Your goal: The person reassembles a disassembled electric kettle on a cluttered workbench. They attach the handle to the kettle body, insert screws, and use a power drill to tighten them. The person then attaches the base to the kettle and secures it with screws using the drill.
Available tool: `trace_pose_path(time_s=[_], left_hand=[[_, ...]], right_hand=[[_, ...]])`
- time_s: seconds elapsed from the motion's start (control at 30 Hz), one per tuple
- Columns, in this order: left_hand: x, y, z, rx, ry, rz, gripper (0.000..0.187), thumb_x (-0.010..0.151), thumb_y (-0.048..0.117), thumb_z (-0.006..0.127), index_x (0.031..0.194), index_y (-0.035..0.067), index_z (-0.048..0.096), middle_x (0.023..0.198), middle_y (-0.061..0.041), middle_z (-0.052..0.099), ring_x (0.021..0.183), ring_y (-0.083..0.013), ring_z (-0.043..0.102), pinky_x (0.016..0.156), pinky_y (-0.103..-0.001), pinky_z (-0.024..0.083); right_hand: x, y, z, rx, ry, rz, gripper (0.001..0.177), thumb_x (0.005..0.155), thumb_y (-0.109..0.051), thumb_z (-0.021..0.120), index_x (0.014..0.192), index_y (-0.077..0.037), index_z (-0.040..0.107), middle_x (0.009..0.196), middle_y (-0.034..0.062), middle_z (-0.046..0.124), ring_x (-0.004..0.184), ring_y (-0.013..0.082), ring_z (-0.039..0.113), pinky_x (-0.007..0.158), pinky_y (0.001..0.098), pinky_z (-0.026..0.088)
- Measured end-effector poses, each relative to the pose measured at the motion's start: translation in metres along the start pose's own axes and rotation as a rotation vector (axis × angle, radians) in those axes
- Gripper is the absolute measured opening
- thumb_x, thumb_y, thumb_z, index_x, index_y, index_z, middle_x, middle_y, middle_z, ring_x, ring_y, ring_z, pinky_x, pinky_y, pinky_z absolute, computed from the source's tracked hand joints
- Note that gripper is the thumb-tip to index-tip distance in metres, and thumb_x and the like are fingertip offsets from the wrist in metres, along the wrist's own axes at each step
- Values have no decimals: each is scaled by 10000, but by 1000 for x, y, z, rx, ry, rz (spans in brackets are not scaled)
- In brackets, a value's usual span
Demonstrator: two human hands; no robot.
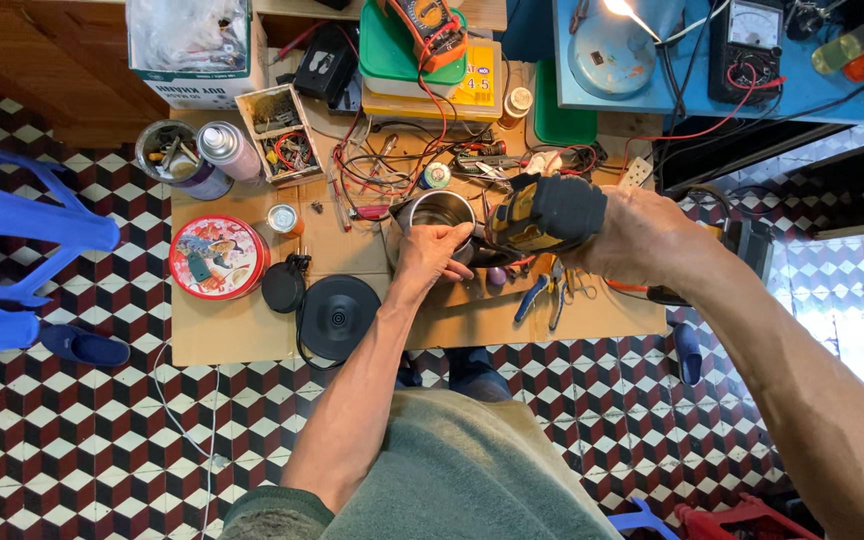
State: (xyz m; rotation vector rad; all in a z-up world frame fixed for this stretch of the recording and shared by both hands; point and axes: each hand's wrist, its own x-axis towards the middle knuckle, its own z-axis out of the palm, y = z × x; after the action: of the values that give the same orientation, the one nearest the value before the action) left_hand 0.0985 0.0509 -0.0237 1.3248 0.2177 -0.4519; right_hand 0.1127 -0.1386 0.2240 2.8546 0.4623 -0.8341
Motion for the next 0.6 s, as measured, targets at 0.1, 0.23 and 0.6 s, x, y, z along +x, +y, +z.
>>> trace_pose_path(time_s=[0.1, 0.23, 0.6], left_hand=[[0, 1, 0, -16, 3, -20, 436, 941, 394, 695, 832, -27, 729, 657, -24, 650, 561, -199, 757, 413, -228, 518], [-3, 4, 0, -1, -1, -32, 435, 942, 406, 692, 845, -16, 734, 669, -26, 642, 562, -199, 757, 409, -228, 510], [11, -16, -3, -21, -2, -41, 441, 957, 406, 684, 839, -19, 713, 696, -20, 649, 581, -207, 759, 418, -233, 519]], right_hand=[[10, 11, 5, -31, 2, -66, 369, 887, -371, 690, 1139, -102, 666, 998, 81, 733, 869, 266, 709, 784, 380, 606], [33, 40, 25, 85, 13, -147, 364, 913, -383, 668, 1111, -77, 664, 984, 51, 760, 850, 252, 710, 796, 349, 607], [8, 0, -29, 117, -66, 5, 459, 785, -355, 770, 1164, -109, 690, 1069, 122, 776, 1013, 281, 740, 926, 392, 580]])
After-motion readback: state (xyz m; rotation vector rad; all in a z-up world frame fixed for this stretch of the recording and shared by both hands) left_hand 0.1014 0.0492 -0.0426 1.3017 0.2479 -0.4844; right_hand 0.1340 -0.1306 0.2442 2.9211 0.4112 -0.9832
